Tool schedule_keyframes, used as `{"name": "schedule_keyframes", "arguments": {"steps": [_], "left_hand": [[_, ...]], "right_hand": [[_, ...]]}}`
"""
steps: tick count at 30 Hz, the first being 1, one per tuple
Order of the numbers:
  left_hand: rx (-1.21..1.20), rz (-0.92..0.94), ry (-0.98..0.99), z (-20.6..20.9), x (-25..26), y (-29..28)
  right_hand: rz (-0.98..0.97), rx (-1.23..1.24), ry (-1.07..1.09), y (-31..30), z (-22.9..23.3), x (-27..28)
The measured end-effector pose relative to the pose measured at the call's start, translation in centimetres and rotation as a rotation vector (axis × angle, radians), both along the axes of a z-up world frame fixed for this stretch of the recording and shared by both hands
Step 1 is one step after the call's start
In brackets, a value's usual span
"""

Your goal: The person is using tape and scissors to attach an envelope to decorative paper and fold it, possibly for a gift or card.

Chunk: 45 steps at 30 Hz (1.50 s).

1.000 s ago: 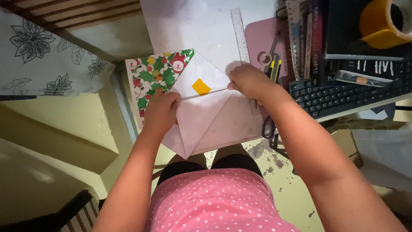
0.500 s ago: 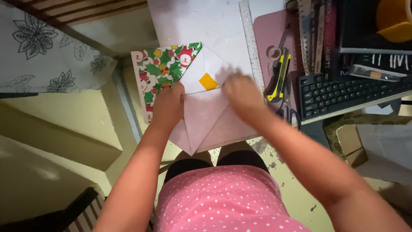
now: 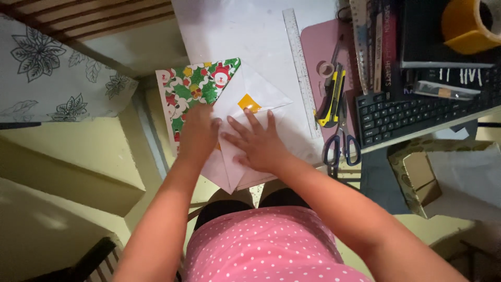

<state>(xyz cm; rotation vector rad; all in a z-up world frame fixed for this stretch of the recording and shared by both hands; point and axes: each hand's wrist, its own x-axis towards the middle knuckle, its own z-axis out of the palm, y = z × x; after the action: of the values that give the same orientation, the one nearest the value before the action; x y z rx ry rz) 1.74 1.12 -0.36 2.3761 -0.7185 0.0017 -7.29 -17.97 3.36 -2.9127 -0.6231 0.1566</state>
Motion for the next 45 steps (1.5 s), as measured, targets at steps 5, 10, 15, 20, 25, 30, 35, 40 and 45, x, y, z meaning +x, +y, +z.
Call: {"name": "schedule_keyframes", "arguments": {"steps": [5, 10, 15, 20, 25, 30, 35, 40, 45], "left_hand": [[-0.099, 0.035, 0.023, -0.5, 0.8, 0.5], [-0.061, 0.064, 0.086, -1.4, 1.6, 0.3], [-0.335, 0.272, 0.080, 1.9, -0.7, 0.7], [-0.329, 0.809, 0.162, 0.4, -13.3, 1.8], [-0.431, 0.892, 0.515, -0.2, -21.1, -0.3], [-0.492, 1.037, 0.570, -0.9, -21.9, -1.8], [-0.612, 1.018, 0.577, -3.5, -22.2, -1.0], [-0.732, 0.995, 0.691, -2.2, -21.2, 0.2], [-0.307, 0.815, 0.513, 1.9, -19.9, -0.6]], "right_hand": [[-0.073, -0.071, 0.308, 1.2, 2.2, 0.6], [0.205, 0.102, -0.015, -0.1, -7.0, -0.4], [0.189, -0.073, 0.086, 1.5, -0.7, 1.2], [0.187, -0.054, 0.091, 1.5, -1.4, 1.1], [0.213, -0.052, 0.048, 1.3, -2.4, 0.6], [0.211, -0.026, -0.053, 0.8, -3.4, 0.2], [0.214, -0.032, -0.064, 0.9, -3.5, 0.3], [0.171, -0.050, -0.104, 0.9, -2.9, 2.8], [0.223, 0.209, 0.049, 0.6, -1.7, 6.2]]}}
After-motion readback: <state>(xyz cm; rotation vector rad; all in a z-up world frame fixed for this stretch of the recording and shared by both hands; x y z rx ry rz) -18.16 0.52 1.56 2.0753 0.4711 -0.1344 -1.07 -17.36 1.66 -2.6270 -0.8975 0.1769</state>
